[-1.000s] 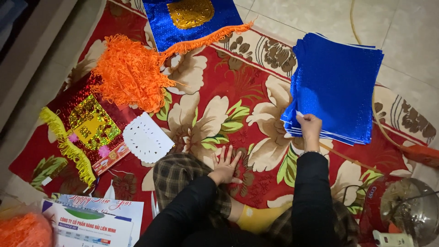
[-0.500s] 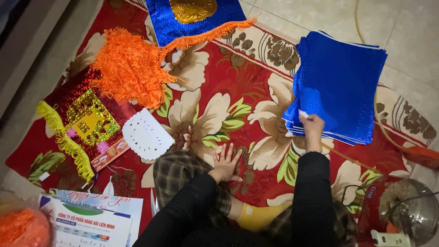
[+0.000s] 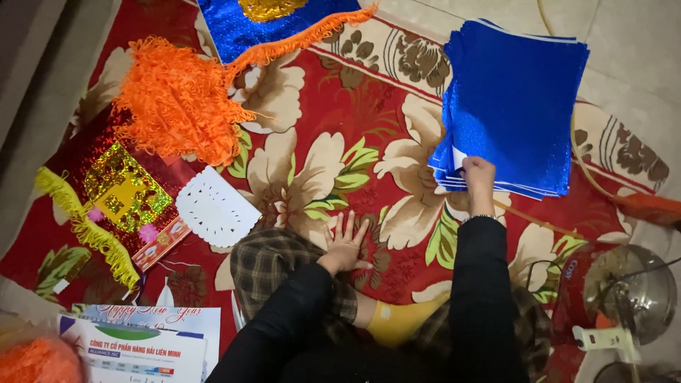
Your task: Assembling decorative banners by gluing orange fringe and gold cutouts onto blue and white sheets using a hot glue gun.
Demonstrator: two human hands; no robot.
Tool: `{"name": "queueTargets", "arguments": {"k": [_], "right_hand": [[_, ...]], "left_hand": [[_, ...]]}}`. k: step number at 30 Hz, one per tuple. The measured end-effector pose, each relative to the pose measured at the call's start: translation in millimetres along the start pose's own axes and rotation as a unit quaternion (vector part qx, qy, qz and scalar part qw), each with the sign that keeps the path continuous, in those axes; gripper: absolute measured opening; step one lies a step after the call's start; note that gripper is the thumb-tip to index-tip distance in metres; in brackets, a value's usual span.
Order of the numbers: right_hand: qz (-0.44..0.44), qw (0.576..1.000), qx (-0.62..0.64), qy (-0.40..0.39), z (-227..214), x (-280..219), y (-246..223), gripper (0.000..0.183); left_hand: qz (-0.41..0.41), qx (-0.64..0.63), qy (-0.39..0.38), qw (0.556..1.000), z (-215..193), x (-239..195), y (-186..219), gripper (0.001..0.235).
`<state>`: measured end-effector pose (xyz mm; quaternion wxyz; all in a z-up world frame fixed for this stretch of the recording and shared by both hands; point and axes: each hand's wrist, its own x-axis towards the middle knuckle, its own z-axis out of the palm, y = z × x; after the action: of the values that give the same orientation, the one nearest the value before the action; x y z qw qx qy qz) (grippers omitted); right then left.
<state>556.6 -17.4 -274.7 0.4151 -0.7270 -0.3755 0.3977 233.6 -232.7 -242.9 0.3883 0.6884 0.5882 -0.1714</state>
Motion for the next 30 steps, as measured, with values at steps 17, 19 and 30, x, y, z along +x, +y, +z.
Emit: {"name": "queueTargets", "arguments": {"k": [17, 19, 30], "right_hand": [[-0.175, 0.957, -0.225, 0.060, 3.7, -31.2, -47.9, 0.013], [-0.242, 0.942, -0.215, 0.085, 7.1, -77.4, -97.3, 0.012], [-0.465, 0.809, -0.334, -0.132, 7.7, -206.2, -46.9, 0.031]], "left_hand": [[0.000, -0.017, -0.007, 1.000, -0.1, 3.5, -1.0, 0.124], [0.001, -0.015, -0.006, 1.000, -1.7, 2.7, -1.6, 0.124], [0.005, 0.045, 0.029, 0.999, 10.2, 10.5, -5.3, 0.124]]}}
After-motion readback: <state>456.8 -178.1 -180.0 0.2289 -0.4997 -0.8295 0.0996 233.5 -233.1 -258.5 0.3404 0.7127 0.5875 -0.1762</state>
